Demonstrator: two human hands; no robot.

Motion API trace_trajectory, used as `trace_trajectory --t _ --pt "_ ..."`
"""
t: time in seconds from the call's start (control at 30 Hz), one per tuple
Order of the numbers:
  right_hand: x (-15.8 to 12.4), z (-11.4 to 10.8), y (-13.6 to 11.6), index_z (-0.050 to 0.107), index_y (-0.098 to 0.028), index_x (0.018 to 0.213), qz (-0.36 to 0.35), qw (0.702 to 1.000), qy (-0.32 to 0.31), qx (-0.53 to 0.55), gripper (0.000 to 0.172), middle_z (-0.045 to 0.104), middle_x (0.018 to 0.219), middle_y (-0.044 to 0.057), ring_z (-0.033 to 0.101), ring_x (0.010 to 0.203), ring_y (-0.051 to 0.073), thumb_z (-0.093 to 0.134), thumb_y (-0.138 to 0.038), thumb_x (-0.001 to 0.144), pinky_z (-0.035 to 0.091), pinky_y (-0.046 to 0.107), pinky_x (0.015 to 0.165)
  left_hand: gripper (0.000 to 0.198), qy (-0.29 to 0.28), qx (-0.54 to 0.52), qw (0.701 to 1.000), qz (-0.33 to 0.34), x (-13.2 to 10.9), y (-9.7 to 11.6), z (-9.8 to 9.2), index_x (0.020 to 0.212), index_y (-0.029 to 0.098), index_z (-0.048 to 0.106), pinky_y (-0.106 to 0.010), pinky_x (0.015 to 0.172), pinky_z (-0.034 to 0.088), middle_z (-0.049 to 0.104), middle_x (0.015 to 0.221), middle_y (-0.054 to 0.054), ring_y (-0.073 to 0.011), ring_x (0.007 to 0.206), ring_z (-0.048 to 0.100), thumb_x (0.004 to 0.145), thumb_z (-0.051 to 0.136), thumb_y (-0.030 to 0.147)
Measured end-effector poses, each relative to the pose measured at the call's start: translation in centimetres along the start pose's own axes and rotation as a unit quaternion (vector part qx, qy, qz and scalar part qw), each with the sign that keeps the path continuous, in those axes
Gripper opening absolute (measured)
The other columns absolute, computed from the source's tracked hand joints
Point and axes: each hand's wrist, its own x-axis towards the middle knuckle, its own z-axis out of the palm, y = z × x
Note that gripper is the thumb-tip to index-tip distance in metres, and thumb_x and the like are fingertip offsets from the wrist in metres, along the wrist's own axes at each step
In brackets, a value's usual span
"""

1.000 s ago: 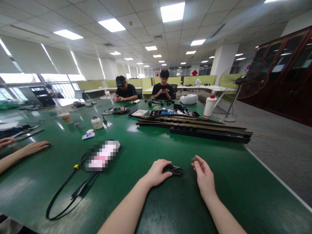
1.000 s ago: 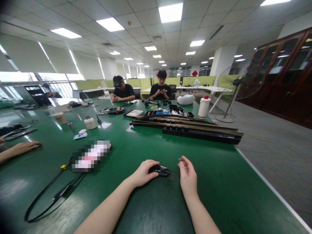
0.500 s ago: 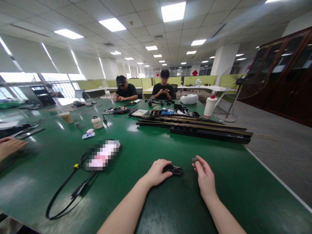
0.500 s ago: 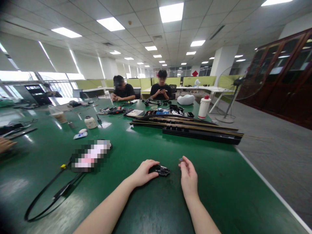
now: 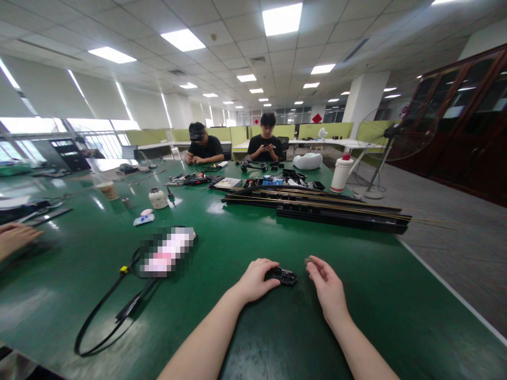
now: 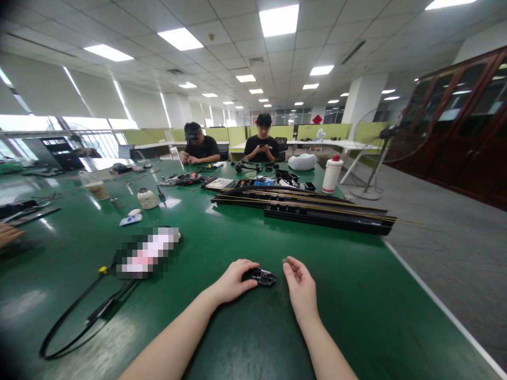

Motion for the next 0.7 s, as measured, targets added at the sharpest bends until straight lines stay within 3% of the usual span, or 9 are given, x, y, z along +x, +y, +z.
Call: trace_trajectory --t 0.23,0.33,0.53,0.7 --pt "-0.5 0.6 -0.4 0.065 -0.019 0.094 -0.028 0.996 -0.078 -0.017 0.045 0.071 0.093 0.009 0.065 0.089 0.024 0.069 -0.050 0.061 0.051 0.040 0.081 0.040 -0.002 0.008 1.000 0.004 0.1 0.0 0.0 0.115 0.022 0.057 -0.037 0.094 0.039 0.061 0.111 -0.006 -0.0232 0.105 0.052 0.077 0.066 0.032" --pt "-0.8 0.7 -0.1 0.066 -0.021 0.096 -0.051 0.989 -0.114 -0.079 0.040 0.070 0.094 0.008 0.064 0.090 0.025 0.066 -0.046 0.066 0.050 0.042 0.082 0.040 0.000 0.009 1.000 0.003 0.0 -0.1 0.1 0.115 0.021 0.057 -0.036 0.094 0.039 0.061 0.111 -0.006 -0.0229 0.105 0.052 0.077 0.066 0.031" --pt "-1.3 0.9 0.1 0.070 -0.027 0.089 -0.149 0.957 -0.170 -0.182 0.021 0.069 0.097 0.005 0.060 0.095 0.025 0.062 -0.035 0.071 0.045 0.043 0.090 0.038 0.002 0.006 1.000 0.006 0.0 -0.3 0.2 0.114 0.022 0.057 -0.036 0.093 0.039 0.061 0.111 -0.006 -0.0230 0.105 0.052 0.078 0.064 0.033" --pt "-1.3 1.0 0.2 0.070 -0.030 0.089 -0.196 0.908 -0.212 -0.302 0.018 0.067 0.103 0.005 0.056 0.102 0.026 0.060 -0.027 0.073 0.041 0.045 0.092 0.037 0.000 0.002 1.000 0.010 0.1 -0.2 0.2 0.114 0.024 0.057 -0.036 0.094 0.039 0.061 0.112 -0.005 -0.0224 0.105 0.053 0.079 0.065 0.031"
